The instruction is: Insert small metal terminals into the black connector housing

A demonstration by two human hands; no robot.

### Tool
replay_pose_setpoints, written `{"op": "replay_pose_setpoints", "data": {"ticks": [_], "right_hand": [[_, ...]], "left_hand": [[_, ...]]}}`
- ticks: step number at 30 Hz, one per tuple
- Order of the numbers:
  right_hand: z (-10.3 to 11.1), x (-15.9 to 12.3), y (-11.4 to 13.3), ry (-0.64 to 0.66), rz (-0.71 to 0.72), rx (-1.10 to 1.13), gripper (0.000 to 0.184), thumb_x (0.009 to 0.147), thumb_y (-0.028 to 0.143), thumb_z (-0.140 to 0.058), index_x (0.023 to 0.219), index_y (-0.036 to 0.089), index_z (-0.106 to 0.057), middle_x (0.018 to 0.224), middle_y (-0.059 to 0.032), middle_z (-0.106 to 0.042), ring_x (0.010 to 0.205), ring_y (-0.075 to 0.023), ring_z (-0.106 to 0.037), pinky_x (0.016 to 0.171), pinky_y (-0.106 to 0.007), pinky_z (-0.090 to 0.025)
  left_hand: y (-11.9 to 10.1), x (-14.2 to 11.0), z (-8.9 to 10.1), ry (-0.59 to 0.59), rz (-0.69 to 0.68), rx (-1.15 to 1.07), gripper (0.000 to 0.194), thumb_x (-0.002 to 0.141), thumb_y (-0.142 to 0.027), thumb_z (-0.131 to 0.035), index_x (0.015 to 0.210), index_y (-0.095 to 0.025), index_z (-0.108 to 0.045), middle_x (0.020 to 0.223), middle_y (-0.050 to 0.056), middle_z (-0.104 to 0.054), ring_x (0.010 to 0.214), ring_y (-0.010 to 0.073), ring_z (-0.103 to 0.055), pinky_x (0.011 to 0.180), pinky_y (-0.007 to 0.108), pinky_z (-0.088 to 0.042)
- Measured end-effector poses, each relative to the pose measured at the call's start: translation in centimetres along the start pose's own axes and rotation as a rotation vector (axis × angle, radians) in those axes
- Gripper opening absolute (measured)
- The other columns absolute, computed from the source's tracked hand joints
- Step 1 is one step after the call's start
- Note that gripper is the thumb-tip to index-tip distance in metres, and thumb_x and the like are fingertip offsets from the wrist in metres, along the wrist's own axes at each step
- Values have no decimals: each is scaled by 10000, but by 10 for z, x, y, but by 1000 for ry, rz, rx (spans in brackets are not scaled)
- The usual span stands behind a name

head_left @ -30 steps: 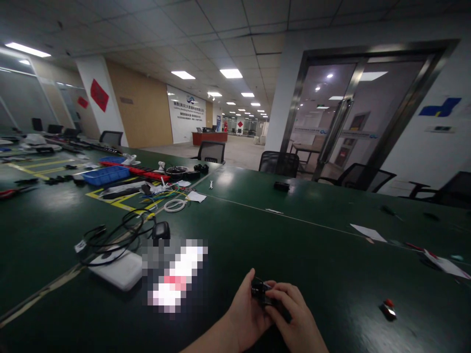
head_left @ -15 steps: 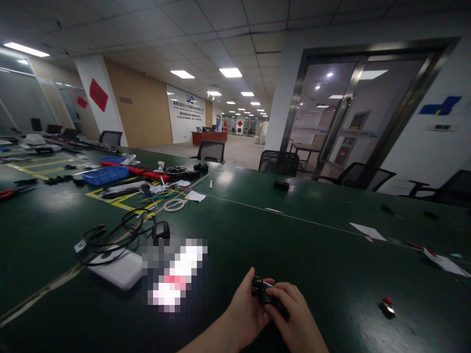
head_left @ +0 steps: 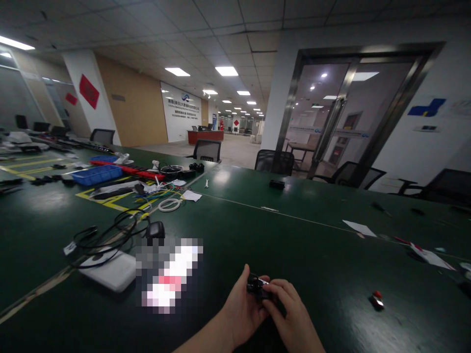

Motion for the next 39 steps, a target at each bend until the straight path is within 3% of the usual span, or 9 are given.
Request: {"op": "replay_pose_setpoints", "data": {"ticks": [9,22,33,39], "right_hand": [[2,1,6,7,21,-1,235,803,232,-492,999,267,-616,1067,-47,-605,1027,-212,-542,909,-366,-438],[-4,1,6,37,23,-24,218,806,256,-514,992,279,-625,1054,-35,-623,1017,-213,-540,900,-367,-431],[0,3,4,-26,9,-33,203,759,227,-569,928,295,-656,1038,-45,-582,990,-221,-538,869,-372,-453],[4,3,-2,-28,-14,39,325,732,203,-578,1041,293,-620,1189,-41,-540,1143,-225,-473,982,-405,-392]], "left_hand": [[0,5,4,25,0,37,454,866,-534,-444,883,-104,-588,733,76,-636,677,177,-632,607,251,-497],[-1,4,4,-12,-21,15,448,873,-501,-446,813,-86,-604,651,59,-620,585,144,-605,541,204,-458],[-1,6,4,32,-6,-2,419,868,-498,-462,842,-103,-598,712,68,-647,639,158,-633,528,202,-456],[-3,5,3,38,-19,51,376,895,-449,-427,824,-115,-585,700,65,-643,633,160,-636,541,206,-448]]}}
Point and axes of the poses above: each hand's wrist, its own x-axis towards the middle knuckle, its own z-axis out of the back of the hand, y = z × x, the point moved 10 cm from there along x, towards the middle knuckle
